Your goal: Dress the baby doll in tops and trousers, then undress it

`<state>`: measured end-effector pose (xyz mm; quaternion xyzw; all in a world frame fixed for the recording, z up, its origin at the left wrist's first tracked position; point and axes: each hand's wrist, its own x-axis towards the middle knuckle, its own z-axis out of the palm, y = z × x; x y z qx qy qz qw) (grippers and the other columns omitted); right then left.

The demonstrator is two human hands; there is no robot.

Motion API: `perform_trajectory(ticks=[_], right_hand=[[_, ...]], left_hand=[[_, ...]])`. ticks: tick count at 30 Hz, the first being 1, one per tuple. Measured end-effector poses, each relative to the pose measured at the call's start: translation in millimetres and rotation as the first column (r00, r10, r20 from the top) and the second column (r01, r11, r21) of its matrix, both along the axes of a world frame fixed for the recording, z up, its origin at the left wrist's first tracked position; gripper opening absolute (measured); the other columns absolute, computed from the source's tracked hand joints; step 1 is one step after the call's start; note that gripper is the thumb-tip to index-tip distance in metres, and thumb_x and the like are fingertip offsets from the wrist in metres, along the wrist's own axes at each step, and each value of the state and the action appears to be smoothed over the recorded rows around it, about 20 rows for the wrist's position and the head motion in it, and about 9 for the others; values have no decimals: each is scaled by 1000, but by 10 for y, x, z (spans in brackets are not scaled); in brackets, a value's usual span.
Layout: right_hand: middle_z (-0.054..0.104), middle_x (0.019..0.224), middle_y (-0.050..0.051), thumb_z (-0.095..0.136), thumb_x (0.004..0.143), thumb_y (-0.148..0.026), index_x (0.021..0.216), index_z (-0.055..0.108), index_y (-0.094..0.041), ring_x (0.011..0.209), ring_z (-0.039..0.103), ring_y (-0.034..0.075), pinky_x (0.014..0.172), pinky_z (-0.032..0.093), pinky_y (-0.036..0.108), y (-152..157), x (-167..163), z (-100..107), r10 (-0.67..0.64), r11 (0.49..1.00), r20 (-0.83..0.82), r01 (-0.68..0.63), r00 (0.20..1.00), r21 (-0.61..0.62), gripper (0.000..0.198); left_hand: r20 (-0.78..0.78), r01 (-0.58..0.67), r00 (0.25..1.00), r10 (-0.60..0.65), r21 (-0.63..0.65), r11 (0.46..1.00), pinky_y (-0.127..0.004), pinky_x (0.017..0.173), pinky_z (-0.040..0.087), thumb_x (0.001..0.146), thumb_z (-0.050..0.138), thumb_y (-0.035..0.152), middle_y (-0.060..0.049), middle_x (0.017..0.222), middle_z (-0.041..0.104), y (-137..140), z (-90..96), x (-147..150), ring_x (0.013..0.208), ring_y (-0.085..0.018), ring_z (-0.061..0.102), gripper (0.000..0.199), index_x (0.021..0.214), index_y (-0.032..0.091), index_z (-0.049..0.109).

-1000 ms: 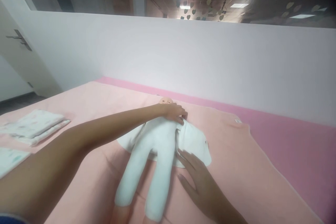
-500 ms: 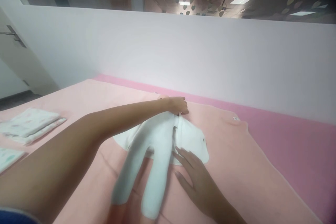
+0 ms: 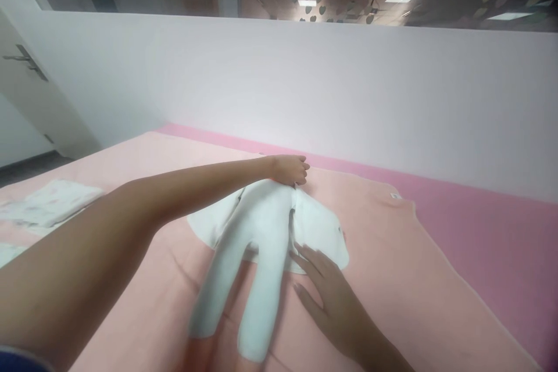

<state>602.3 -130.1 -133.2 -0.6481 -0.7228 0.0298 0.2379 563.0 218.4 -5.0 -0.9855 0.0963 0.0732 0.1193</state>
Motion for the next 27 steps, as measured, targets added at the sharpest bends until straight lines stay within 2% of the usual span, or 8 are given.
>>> perform_trajectory(ticks=[4, 10, 14, 17, 19, 22, 25, 27], right_hand=[[42, 168, 1, 50, 108, -42, 164, 40, -35, 155, 41, 32, 121, 47, 58, -4, 12, -26, 1, 1000, 16, -1, 1000, -16, 57], [45, 166, 2, 51, 108, -42, 161, 46, -33, 154, 42, 34, 119, 49, 59, 2, 13, -12, -6, 1000, 23, 5, 1000, 8, 54], [47, 165, 2, 51, 107, -40, 162, 44, -34, 154, 43, 33, 119, 48, 58, 2, 14, -20, 20, 999, 36, -21, 999, 29, 56], [48, 164, 2, 53, 106, -38, 164, 41, -35, 153, 44, 34, 118, 49, 58, -8, 31, -73, 27, 997, 42, -30, 999, 67, 59], [47, 165, 2, 54, 106, -39, 164, 40, -36, 152, 45, 33, 118, 50, 57, -13, 43, -113, 23, 997, 41, -26, 999, 66, 60], [46, 166, 2, 54, 106, -41, 164, 38, -36, 151, 46, 32, 117, 51, 54, -26, 48, -153, 12, 999, 18, -13, 1000, 41, 61], [46, 165, 5, 53, 106, -41, 166, 33, -32, 150, 47, 31, 118, 50, 51, -34, 50, -163, 0, 998, -20, 1, 1000, 69, 63], [48, 163, 7, 53, 106, -38, 164, 35, -30, 150, 46, 30, 120, 47, 51, -26, 62, -148, 12, 992, -36, -8, 999, 123, 61]], left_hand=[[106, -10, 994, 10, 4, 1000, -45, 102, 35, 80, 65, 28, -12, 82, 73, 9, -27, -33, 106, -32, 58, 17, 63, 26, 65], [107, -82, 991, 84, -21, 996, -43, 102, 34, 87, 63, 32, -12, 96, 74, -3, -60, -85, 110, -32, 55, 21, 68, 26, 69], [83, -164, 984, 160, 46, 985, -44, 101, 33, 89, 63, 30, -13, 100, 74, -77, -62, -85, 113, -32, 53, 19, 72, 26, 70], [98, -216, 974, 206, 105, 971, -44, 101, 34, 92, 63, 28, -14, 113, 72, -180, -55, -123, 121, -33, 51, 14, 86, 25, 75], [154, -265, 956, 248, 100, 959, -43, 100, 35, 94, 64, 28, -16, 127, 69, -275, -55, -202, 125, -33, 51, 19, 108, 24, 76], [322, -340, 889, 325, -10, 940, -44, 102, 37, 100, 57, 24, -17, 144, 61, -487, -64, -482, 128, -32, 51, 40, 139, 21, 63], [483, -342, 776, 406, -219, 914, -44, 107, 38, 105, 46, 18, -14, 148, 58, -794, -70, -1013, 135, -29, 48, 41, 145, 20, 56], [504, -329, 719, 479, -361, 873, -44, 110, 40, 104, 48, 20, -11, 147, 58, -1025, -72, -1472, 138, -28, 47, 41, 144, 23, 54]])
